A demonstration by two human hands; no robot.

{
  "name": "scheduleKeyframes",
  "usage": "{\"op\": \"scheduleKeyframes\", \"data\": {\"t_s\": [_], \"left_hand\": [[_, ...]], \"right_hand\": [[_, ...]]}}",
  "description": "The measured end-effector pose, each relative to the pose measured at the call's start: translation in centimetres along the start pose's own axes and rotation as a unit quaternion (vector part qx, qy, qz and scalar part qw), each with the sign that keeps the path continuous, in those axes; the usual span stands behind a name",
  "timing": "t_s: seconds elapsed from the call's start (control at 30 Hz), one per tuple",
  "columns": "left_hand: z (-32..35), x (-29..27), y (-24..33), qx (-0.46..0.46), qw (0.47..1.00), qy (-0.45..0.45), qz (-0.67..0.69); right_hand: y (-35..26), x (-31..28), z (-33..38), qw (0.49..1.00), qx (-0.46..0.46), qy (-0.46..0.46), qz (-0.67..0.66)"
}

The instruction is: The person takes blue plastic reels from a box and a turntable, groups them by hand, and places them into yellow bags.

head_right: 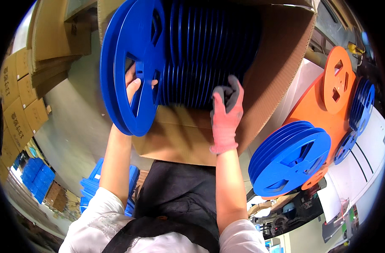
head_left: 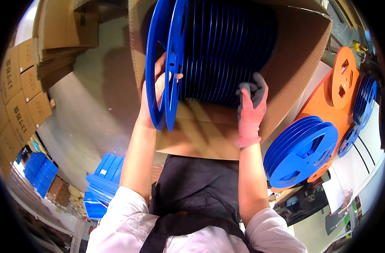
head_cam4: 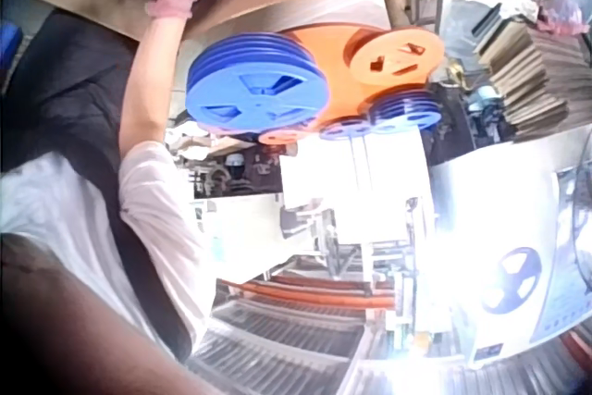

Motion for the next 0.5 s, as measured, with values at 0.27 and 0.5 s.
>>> {"op": "scheduleKeyframes", "data": {"t_s": [0.27,0.5], "left_hand": [[-2.6,1.4,-0.5,-0.003,1.0,0.01,0.003],[-5.1,2.4,-2.0,-0.056,0.995,-0.014,0.085]], "right_hand": [[3.0,-2.8,7.4,0.987,0.099,-0.106,0.062],[4.3,-4.4,11.4,0.975,0.175,-0.125,0.048]]}}
Point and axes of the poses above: each hand's wrist, its own z-axis away from the middle knuckle, its own x-axis out of the palm, y = z × x, the point moved 1 cm from there along -z, towards the middle knuckle, and after that the axes turned 9 degrees about z, right-handed, at the moved point
